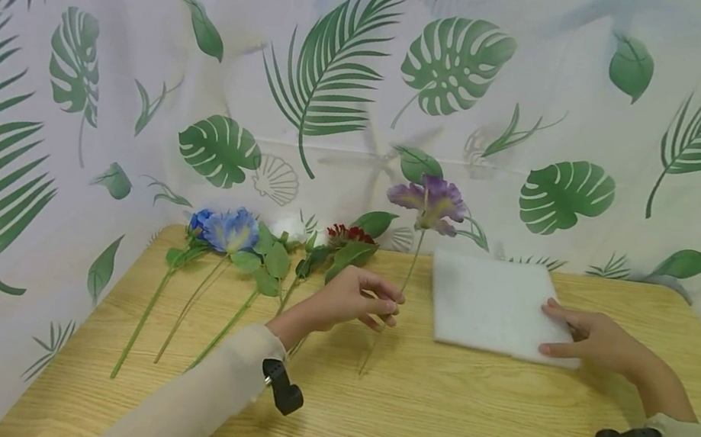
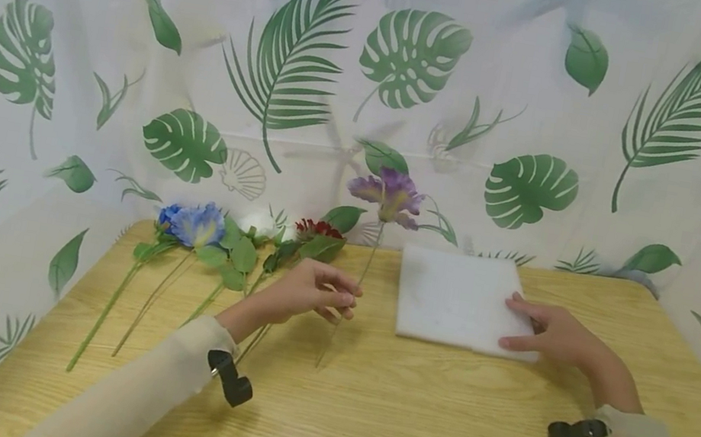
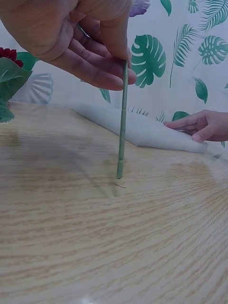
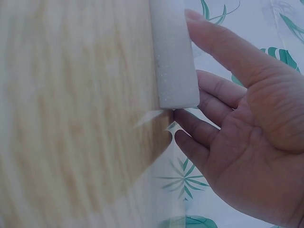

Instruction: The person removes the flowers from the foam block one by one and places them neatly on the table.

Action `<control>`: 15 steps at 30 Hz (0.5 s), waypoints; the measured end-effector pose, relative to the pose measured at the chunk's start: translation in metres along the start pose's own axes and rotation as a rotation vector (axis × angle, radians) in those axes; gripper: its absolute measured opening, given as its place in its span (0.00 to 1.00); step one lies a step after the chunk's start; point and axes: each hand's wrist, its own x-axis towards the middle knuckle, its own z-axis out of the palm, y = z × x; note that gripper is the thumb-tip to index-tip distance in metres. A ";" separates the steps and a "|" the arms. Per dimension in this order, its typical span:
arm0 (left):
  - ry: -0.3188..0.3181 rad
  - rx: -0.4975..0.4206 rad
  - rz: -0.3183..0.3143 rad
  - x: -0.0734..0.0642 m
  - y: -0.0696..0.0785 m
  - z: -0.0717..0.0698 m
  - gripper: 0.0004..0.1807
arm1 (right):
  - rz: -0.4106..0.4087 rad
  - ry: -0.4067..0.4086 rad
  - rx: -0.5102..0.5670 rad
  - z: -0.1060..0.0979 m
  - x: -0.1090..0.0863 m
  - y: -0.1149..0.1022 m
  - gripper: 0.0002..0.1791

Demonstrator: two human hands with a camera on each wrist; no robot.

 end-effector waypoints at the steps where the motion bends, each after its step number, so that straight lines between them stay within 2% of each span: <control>1: -0.001 -0.003 -0.005 0.000 -0.001 0.000 0.16 | 0.001 -0.001 0.001 0.000 0.000 0.000 0.48; 15: 0.001 -0.031 -0.065 -0.001 -0.006 0.000 0.15 | 0.005 0.001 -0.006 0.000 -0.001 -0.003 0.48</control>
